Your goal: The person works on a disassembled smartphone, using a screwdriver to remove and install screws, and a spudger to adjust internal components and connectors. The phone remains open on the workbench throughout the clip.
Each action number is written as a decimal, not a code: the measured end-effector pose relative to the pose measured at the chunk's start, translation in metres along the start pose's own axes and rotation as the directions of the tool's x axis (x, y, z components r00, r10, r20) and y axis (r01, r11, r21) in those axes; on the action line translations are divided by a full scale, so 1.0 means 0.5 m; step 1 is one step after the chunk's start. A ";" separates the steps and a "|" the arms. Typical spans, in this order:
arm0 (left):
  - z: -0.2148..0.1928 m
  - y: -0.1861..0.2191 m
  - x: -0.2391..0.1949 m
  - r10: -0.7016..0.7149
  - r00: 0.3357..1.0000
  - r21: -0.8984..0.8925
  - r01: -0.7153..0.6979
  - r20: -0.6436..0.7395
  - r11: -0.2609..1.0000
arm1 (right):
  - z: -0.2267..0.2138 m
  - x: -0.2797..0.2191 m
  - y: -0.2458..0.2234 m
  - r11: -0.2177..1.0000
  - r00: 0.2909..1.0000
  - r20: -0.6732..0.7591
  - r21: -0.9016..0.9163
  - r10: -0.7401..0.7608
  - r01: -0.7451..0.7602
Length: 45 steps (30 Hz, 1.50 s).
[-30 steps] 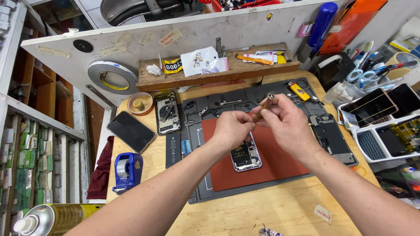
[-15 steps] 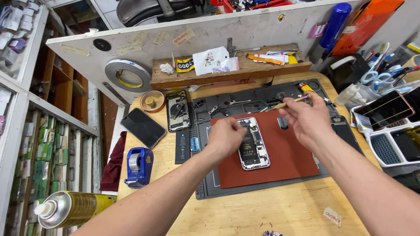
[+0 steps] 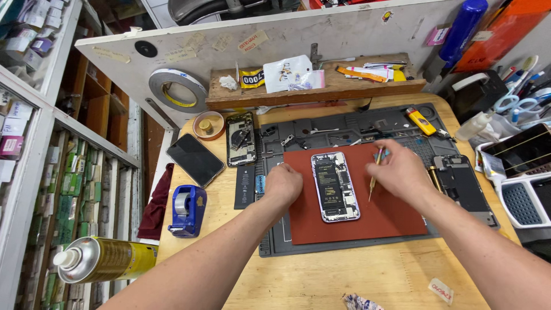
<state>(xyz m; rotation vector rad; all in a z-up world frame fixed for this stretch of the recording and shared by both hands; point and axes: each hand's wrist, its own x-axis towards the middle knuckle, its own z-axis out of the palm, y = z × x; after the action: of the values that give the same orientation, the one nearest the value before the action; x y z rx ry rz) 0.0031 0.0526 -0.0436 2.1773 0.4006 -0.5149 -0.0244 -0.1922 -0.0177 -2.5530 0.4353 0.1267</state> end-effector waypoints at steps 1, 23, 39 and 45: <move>0.005 0.005 0.006 -0.028 1.000 0.000 0.028 0.007 1.000 | 0.003 -0.008 0.010 0.999 1.000 0.011 -0.042 -0.014 0.014; 0.035 0.028 0.040 -0.086 0.996 0.175 0.084 0.005 0.981 | -0.083 -0.024 0.173 0.898 0.941 -0.163 -0.289 0.297 -0.333; 0.021 0.030 0.029 -0.103 0.993 0.113 0.096 0.060 0.989 | -0.091 0.009 0.127 0.890 0.954 -0.036 -0.351 0.299 -0.292; -0.011 0.044 0.004 -0.053 0.994 -0.052 0.059 0.099 0.997 | -0.113 -0.019 0.081 0.993 0.991 -0.132 0.110 -0.019 0.034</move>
<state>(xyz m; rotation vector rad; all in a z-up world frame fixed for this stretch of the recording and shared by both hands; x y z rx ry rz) 0.0159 0.0441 -0.0266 2.0838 0.4186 -0.6317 -0.0466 -0.2518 0.0116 -2.4640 0.4447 -0.0733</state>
